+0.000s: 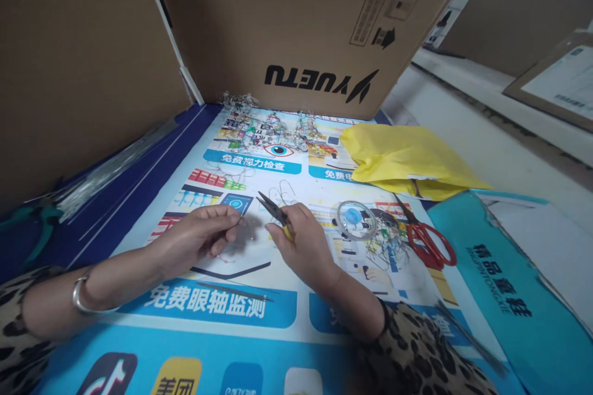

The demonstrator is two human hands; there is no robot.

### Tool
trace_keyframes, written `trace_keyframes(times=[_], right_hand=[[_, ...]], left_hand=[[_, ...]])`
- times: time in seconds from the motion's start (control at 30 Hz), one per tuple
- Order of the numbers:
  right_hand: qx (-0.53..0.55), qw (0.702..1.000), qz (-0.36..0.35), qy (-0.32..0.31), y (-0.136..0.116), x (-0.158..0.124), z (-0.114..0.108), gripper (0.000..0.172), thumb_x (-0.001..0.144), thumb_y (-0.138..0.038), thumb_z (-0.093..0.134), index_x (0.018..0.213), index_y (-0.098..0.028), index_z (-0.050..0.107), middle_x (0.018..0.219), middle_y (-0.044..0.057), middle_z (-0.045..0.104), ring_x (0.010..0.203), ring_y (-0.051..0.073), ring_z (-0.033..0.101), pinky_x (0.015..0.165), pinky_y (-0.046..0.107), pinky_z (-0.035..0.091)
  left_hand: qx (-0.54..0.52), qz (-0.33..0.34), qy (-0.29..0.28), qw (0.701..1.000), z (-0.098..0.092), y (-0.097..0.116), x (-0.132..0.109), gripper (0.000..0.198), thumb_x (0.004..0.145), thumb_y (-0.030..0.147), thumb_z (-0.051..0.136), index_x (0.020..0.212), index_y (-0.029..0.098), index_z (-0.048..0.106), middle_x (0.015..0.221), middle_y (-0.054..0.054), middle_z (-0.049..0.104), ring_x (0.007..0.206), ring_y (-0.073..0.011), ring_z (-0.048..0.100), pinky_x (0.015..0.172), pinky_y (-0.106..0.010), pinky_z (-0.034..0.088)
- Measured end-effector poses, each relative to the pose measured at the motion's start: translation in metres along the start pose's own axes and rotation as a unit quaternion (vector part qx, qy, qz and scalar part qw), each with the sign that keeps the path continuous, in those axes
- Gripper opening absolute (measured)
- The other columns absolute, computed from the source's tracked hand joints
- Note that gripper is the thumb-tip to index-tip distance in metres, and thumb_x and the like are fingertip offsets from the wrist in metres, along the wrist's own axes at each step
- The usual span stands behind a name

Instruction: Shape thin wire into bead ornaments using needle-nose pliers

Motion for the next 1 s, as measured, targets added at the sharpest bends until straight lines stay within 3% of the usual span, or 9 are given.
trace_keyframes(times=[0.13,0.3,0.47,0.63,0.87,1.0], right_hand=[[-0.033,0.995,0.040,-0.086,0.015,0.000,0.007,0.013,0.081,-0.030,0.052,0.087,-0.019,0.053,0.080,0.003,0.054,0.075,0.016,0.050,0.065,0.027,0.038],[-0.036,0.984,0.028,-0.174,0.018,-0.002,0.015,0.014,0.079,-0.032,0.053,0.084,-0.019,0.053,0.084,0.004,0.054,0.079,0.017,0.051,0.068,0.027,0.038],[-0.042,0.978,0.043,-0.202,0.018,-0.002,0.013,0.017,0.079,-0.035,0.053,0.083,-0.019,0.055,0.085,0.004,0.055,0.078,0.017,0.051,0.068,0.028,0.037],[-0.038,0.965,0.083,-0.247,0.020,-0.003,0.010,0.018,0.079,-0.034,0.050,0.083,-0.018,0.056,0.081,0.004,0.056,0.073,0.016,0.051,0.064,0.027,0.036],[-0.044,0.955,0.079,-0.281,0.016,-0.010,0.017,0.016,0.078,-0.035,0.051,0.077,-0.019,0.056,0.072,0.000,0.057,0.066,0.013,0.051,0.057,0.023,0.031],[-0.039,0.955,0.082,-0.281,0.017,-0.012,0.018,0.019,0.080,-0.037,0.050,0.075,-0.020,0.058,0.067,-0.002,0.058,0.062,0.012,0.051,0.054,0.022,0.028]], left_hand=[[-0.016,-0.005,-0.011,1.000,0.001,0.001,0.001,0.014,0.077,0.027,0.058,0.071,0.014,0.054,0.056,0.003,0.054,0.035,-0.0024,0.037,0.035,-0.017,0.020],[-0.023,-0.026,-0.048,0.998,0.006,-0.001,0.001,0.014,0.077,0.028,0.059,0.072,0.014,0.056,0.052,0.005,0.049,0.032,-0.0011,0.030,0.034,-0.019,0.012],[-0.007,-0.043,-0.091,0.995,0.012,-0.004,-0.001,0.015,0.079,0.027,0.056,0.071,0.015,0.056,0.050,0.005,0.047,0.032,-0.0004,0.024,0.035,-0.019,0.008],[-0.002,-0.044,-0.100,0.994,0.014,-0.003,-0.002,0.016,0.080,0.028,0.056,0.070,0.015,0.056,0.043,0.007,0.041,0.032,-0.0015,0.021,0.035,-0.019,0.007],[-0.003,-0.065,-0.115,0.991,0.016,-0.006,-0.003,0.016,0.078,0.028,0.058,0.069,0.014,0.054,0.044,0.007,0.042,0.032,-0.0013,0.019,0.034,-0.019,0.006],[-0.038,-0.077,-0.075,0.993,0.015,-0.010,-0.007,0.014,0.078,0.028,0.059,0.072,0.015,0.057,0.049,0.006,0.045,0.032,-0.0011,0.024,0.035,-0.019,0.010]])
Point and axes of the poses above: each hand's wrist, its own x-axis towards the middle knuckle, its own z-axis out of the palm, y = z × x, the point moved 10 cm from there along x, towards the middle knuckle
